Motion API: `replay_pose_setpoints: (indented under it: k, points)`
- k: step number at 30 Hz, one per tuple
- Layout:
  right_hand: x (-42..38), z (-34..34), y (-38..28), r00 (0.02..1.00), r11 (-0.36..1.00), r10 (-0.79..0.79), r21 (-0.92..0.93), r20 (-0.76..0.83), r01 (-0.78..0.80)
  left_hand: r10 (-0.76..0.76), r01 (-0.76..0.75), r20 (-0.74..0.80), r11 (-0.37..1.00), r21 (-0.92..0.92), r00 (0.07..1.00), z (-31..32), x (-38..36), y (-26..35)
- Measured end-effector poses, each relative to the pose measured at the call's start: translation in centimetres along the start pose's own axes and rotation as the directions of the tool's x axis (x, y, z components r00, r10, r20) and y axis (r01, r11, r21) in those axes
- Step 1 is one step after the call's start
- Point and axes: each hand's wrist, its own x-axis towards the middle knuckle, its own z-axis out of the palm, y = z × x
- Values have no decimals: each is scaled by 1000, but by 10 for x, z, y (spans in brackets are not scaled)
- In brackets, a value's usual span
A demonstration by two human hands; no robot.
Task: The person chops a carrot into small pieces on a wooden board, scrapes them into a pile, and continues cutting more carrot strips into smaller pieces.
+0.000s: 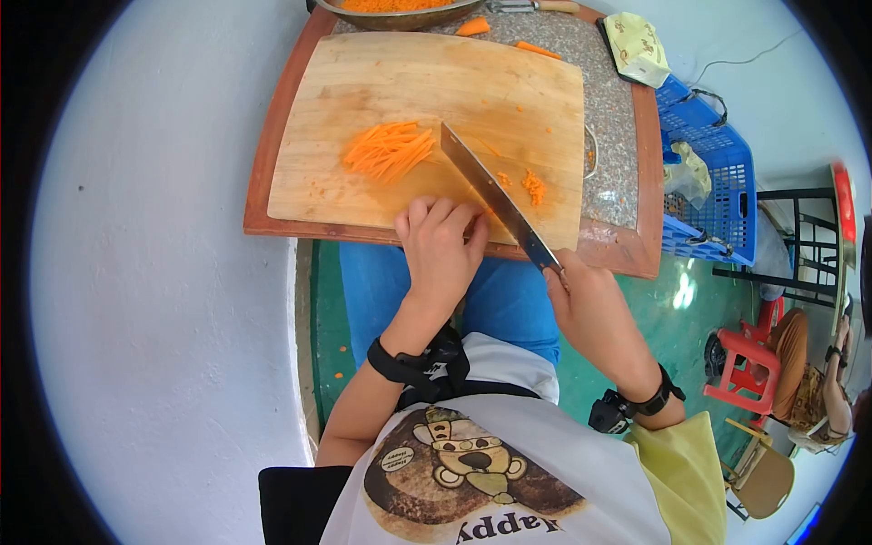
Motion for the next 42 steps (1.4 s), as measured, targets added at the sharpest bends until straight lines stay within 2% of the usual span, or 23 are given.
replay_pose_setpoints:
  k: [2,8,14,23,25,26,28,33,38,40,42]
  points:
    - [1,5,1,1000,997,-1,-81,-24,-1,-2,2,2,1000,-1,1000,0,0,0]
    - [1,9,-1,998,990,-39,-138,-42,33,9,-9,-9,1000,-18,1000,1,1,0]
    - [11,1,6,995,998,-65,20,-77,66,1,-1,-3,1000,-5,1000,2,-1,-1]
    - [-3,-6,4,993,996,-89,15,-77,90,-24,24,-2,998,-63,1000,1,-4,-6]
    - [-3,-6,4,992,994,-106,2,-72,106,-101,98,-11,980,-172,995,-3,-4,-8]
    - [-2,-5,5,992,994,-111,-10,-64,111,-100,96,-16,981,-168,995,-4,-3,-9]
    - [-3,-5,5,991,993,-118,-3,-56,118,-269,256,23,884,-391,963,-6,-2,-11]
    - [-4,-1,4,994,995,-96,-2,-53,96,-284,272,40,856,-440,958,-6,0,-17]
    - [0,5,10,992,989,-120,-94,-49,115,-256,249,45,861,-443,966,-7,-1,-19]
    - [3,5,7,991,987,-126,-109,-38,121,-321,329,107,793,-513,941,-6,-1,-22]
    - [8,7,4,991,984,-134,-124,-31,129,-305,314,107,786,-532,946,-4,-1,-26]
